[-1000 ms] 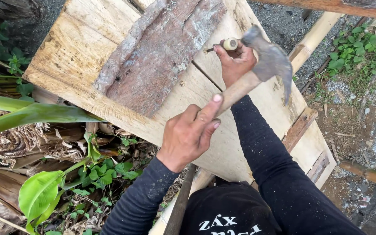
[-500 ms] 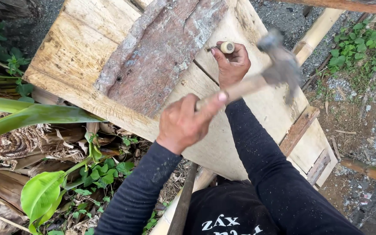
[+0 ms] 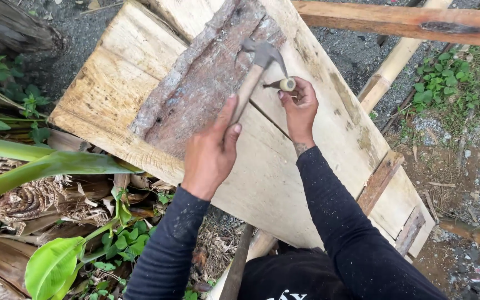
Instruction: Nailing and marking a wooden board with a hammer and a nail/awl.
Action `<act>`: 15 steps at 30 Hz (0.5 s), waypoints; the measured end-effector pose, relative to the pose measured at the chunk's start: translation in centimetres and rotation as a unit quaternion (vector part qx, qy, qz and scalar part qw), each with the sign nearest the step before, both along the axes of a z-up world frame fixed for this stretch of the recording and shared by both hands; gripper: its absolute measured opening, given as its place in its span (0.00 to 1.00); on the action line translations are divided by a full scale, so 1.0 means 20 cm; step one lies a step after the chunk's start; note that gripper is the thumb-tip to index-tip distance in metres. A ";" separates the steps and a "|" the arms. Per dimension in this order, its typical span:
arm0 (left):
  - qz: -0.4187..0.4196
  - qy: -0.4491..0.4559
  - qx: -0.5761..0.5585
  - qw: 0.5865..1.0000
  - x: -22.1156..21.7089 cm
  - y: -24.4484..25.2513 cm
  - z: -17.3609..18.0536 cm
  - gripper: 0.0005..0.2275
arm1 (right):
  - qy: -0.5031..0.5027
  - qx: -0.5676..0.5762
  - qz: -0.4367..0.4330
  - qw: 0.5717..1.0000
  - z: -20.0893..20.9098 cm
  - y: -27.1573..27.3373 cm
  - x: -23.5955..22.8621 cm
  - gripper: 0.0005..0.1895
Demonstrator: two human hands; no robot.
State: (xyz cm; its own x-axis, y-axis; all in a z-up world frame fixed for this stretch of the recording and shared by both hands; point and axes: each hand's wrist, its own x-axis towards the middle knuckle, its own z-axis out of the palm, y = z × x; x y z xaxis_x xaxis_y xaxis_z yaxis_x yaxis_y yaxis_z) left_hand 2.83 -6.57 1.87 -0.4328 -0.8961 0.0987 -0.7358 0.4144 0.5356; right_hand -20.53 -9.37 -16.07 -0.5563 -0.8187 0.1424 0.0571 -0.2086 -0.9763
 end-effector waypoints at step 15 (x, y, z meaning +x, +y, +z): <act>0.138 0.198 0.027 0.970 0.29 0.14 -0.18 0.26 | 0.219 -0.044 -0.025 0.974 0.18 -0.17 0.09 0.14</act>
